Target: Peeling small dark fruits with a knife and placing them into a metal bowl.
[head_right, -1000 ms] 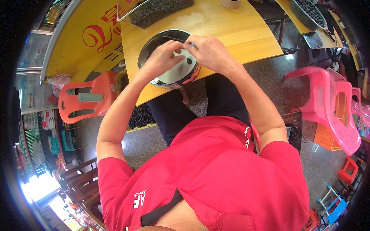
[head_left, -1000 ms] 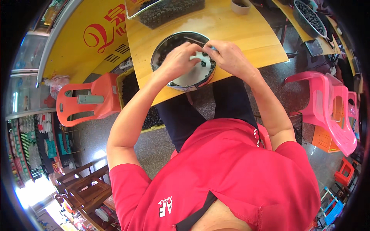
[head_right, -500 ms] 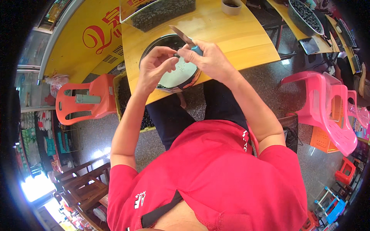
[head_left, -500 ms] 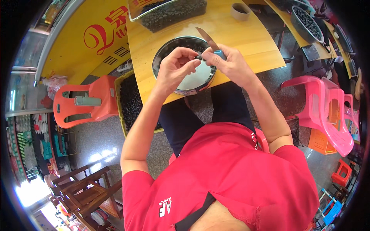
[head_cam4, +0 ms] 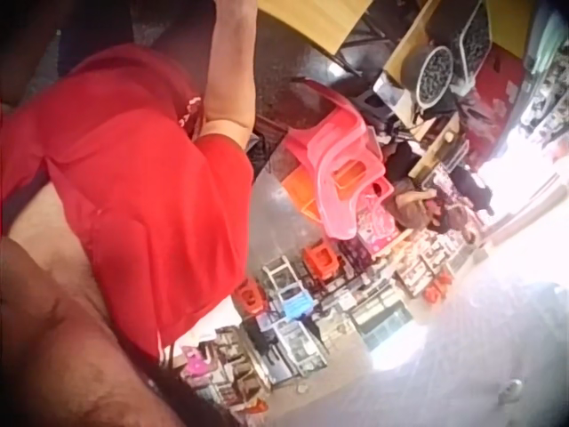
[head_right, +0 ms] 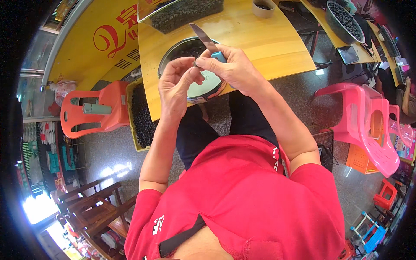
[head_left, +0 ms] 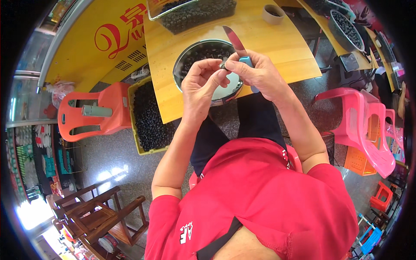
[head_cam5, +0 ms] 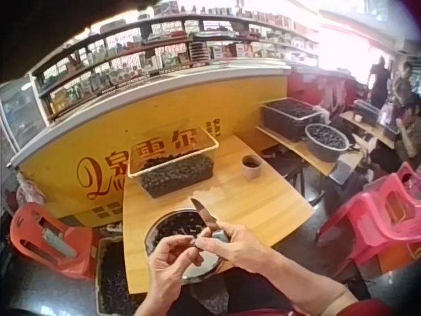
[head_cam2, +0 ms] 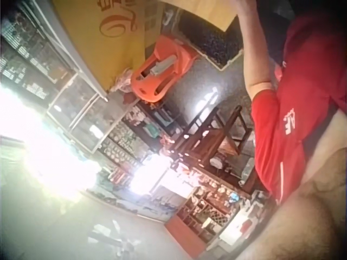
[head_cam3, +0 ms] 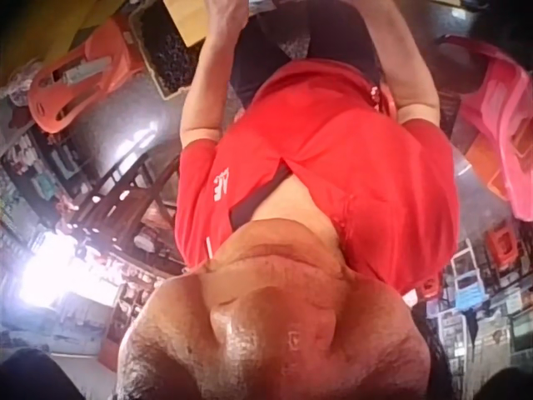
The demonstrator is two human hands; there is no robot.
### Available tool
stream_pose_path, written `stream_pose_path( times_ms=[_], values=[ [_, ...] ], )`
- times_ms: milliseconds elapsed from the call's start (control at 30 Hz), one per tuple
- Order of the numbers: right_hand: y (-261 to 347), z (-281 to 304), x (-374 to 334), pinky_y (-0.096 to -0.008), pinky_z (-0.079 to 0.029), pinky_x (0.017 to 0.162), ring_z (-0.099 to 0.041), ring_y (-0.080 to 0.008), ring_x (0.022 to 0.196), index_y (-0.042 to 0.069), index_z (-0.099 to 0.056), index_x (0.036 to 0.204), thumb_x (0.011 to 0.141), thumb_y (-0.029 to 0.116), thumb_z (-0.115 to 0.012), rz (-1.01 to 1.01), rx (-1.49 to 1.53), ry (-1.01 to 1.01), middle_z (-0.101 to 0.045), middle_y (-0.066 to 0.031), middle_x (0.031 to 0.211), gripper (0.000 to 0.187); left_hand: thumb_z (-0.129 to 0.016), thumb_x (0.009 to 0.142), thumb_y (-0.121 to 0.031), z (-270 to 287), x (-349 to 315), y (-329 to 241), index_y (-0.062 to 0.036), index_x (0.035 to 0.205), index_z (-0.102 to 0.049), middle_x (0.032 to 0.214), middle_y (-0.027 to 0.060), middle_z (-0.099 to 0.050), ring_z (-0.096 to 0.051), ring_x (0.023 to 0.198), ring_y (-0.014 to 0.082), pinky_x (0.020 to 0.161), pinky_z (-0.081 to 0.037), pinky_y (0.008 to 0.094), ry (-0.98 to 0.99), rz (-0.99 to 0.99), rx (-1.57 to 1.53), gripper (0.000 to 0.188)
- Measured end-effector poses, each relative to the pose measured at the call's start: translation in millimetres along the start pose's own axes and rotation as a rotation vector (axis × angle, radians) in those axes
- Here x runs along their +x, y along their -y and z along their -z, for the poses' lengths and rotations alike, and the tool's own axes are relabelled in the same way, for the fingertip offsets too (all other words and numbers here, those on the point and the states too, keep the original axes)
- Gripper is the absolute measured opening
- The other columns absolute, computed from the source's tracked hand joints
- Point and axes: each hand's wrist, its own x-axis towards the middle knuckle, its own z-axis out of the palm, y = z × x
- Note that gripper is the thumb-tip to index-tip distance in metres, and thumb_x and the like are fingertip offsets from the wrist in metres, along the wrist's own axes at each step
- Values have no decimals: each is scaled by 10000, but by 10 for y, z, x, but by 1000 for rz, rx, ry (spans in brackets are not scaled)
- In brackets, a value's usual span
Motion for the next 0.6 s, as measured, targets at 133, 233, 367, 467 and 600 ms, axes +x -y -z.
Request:
stream_pose_path(
  times_ms=[133,233,367,467,600],
  values=[
    [-31,-5,17,-174,-289,481,-393,-3,555,45,-648,970,909,271,-657,-9,-30,-34,-509,65,674,234,-649,899,-57,-4,-46,-5,43,1078,-622,943,85,-658,-643,785,133,713,-510,239,-41,95,30,208],
    [-29,-22,17,-167,-277,481,-384,4,553,41,-649,957,914,282,-651,6,-36,-25,-517,55,683,245,-652,901,-77,6,-67,30,34,1064,-638,904,66,-659,-648,780,132,726,-509,236,-71,66,94,198],
    [-164,-20,41,-238,-373,509,-479,-72,594,10,-643,949,930,240,-621,175,-292,-80,-554,5,685,231,-664,896,-92,-28,-105,8,21,1034,-653,849,46,-655,-647,777,125,720,-502,231,-111,10,138,180],
    [-201,-13,22,-311,-436,551,-562,-184,638,3,-629,944,916,164,-619,479,-653,-134,-586,-55,717,164,-665,900,-111,7,-118,19,13,1031,-644,805,37,-646,-630,779,107,715,-483,222,-166,50,99,182],
    [-192,-36,-24,-370,-469,580,-608,-314,697,22,-605,904,861,75,-646,628,-957,-123,-611,-119,796,79,-651,914,-121,14,-128,3,-2,991,-609,805,37,-641,-595,758,87,716,-458,215,-165,37,53,147]
  ],
)
